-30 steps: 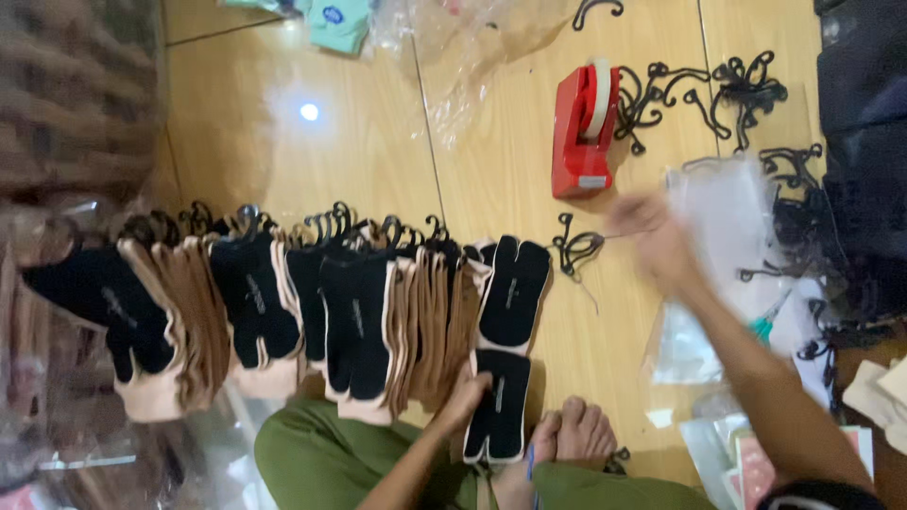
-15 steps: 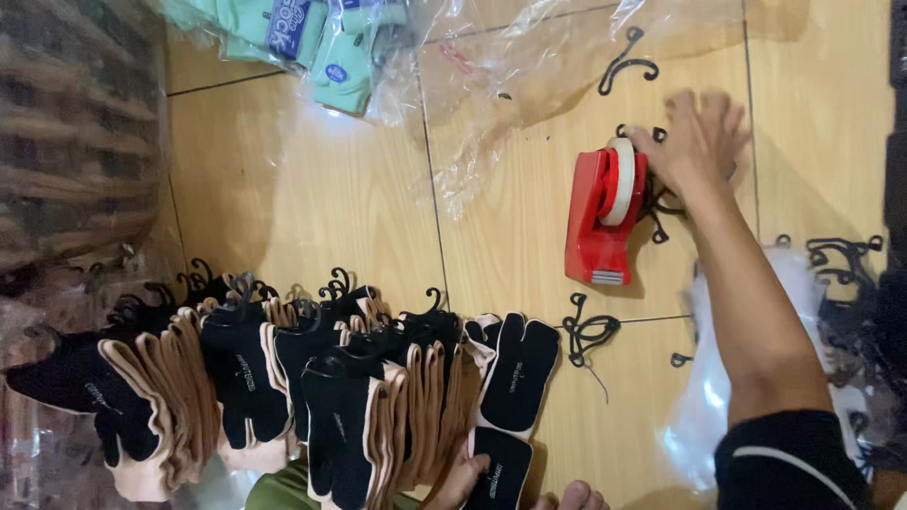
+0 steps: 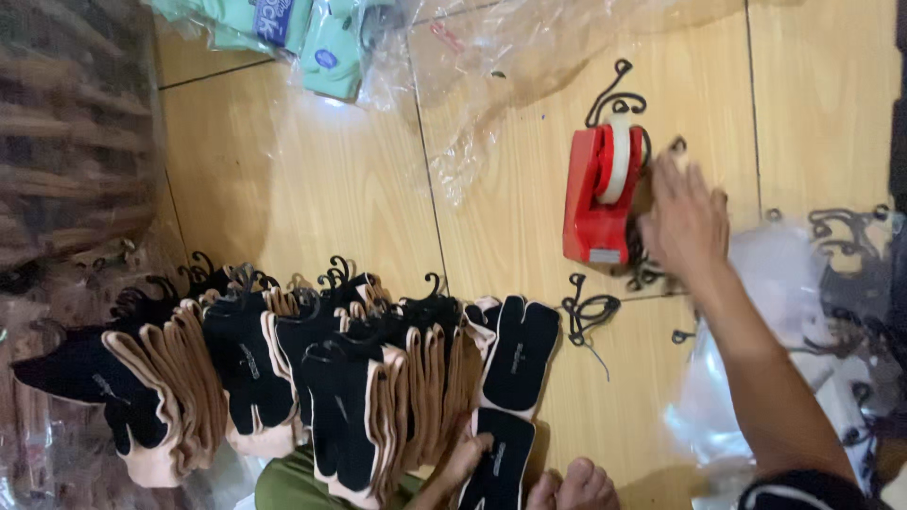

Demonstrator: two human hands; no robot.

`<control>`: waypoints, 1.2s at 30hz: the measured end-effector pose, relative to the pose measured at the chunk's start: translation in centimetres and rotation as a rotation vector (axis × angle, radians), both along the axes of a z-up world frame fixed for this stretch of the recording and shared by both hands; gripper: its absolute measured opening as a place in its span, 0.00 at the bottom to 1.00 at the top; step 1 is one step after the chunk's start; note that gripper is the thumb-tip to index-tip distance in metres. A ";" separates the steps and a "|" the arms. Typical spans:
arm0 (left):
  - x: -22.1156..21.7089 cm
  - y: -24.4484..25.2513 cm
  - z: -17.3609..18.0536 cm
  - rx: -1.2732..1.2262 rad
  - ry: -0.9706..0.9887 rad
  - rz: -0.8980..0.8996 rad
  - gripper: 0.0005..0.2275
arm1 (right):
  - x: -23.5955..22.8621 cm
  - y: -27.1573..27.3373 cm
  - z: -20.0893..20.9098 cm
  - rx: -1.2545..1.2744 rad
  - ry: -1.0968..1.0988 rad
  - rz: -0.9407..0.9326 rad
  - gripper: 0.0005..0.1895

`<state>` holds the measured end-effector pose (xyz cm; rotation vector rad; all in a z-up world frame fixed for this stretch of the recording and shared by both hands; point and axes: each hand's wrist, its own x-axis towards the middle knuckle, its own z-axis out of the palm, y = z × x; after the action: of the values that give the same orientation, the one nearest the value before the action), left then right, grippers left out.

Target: The person organizes pairs of socks by hand, attaching plastic hangers to them and grouping them into larger bundles which are then tied together.

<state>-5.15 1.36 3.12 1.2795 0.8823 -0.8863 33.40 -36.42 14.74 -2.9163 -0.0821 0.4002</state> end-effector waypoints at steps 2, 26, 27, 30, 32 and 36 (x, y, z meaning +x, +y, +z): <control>-0.5 0.0 -0.7 -0.065 -0.056 -0.016 0.07 | -5.7 0.0 -0.8 -0.224 -0.234 0.213 0.39; -0.4 -0.4 -2.5 0.018 -0.006 -0.022 0.11 | 10.8 -2.8 -3.4 0.044 -0.059 0.218 0.09; -1.6 0.0 -5.0 0.012 -0.001 -0.024 0.11 | 9.1 -3.0 -2.7 0.039 -0.054 0.216 0.09; -3.7 0.9 -7.9 -0.033 -0.138 -0.075 0.23 | 2.6 -4.2 -2.8 0.059 0.024 -0.060 0.21; -1.1 0.3 -4.7 -0.061 -0.296 -0.057 0.09 | -1.8 -6.6 -5.6 -0.105 -0.097 -0.185 0.12; 1.1 -0.4 -1.2 -0.052 -0.108 -0.082 0.12 | -6.8 -7.2 -6.6 -0.239 -0.213 -0.172 0.19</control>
<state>-4.07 1.00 1.93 1.3132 0.7221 -0.8908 26.61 -43.65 8.14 -3.1586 0.1977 0.0741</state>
